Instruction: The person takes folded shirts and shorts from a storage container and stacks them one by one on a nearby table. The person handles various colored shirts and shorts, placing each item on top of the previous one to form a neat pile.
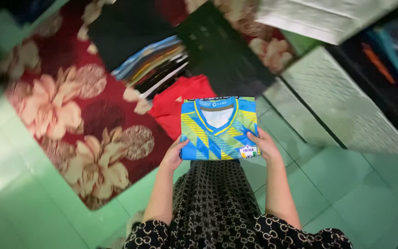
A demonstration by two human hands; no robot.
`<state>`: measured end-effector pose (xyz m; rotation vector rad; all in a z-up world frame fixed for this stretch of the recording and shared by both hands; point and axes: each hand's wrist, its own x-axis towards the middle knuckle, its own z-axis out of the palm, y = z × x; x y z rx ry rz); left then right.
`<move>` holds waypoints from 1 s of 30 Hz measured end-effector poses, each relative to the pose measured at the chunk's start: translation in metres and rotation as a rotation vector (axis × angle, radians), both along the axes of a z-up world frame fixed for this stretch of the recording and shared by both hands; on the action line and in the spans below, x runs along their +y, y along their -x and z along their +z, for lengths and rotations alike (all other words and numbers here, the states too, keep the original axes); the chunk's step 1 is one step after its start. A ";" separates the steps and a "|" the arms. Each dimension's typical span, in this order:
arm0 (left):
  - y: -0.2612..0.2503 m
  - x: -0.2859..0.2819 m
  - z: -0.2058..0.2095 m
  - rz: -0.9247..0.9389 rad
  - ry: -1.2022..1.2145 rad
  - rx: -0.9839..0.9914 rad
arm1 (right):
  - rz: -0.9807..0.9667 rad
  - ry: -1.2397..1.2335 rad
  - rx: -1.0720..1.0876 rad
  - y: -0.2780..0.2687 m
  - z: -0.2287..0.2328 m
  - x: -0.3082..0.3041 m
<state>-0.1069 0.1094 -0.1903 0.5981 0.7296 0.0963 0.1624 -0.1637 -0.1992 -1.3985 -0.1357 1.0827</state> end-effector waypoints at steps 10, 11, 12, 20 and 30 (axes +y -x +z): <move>0.043 0.027 -0.080 0.374 -0.216 0.094 | 0.221 0.035 -0.418 -0.007 -0.095 0.148; 0.042 0.030 -0.087 0.409 -0.230 0.101 | 0.253 0.020 -0.509 -0.009 -0.101 0.162; 0.037 0.037 -0.094 0.444 -0.250 0.098 | 0.281 0.061 -0.554 -0.016 -0.103 0.176; 0.007 0.053 -0.154 0.683 -0.137 0.000 | 0.290 -0.007 -0.586 -0.065 -0.134 0.247; 0.006 0.030 -0.211 0.708 -0.417 0.292 | 0.283 0.139 -0.690 -0.062 -0.202 0.235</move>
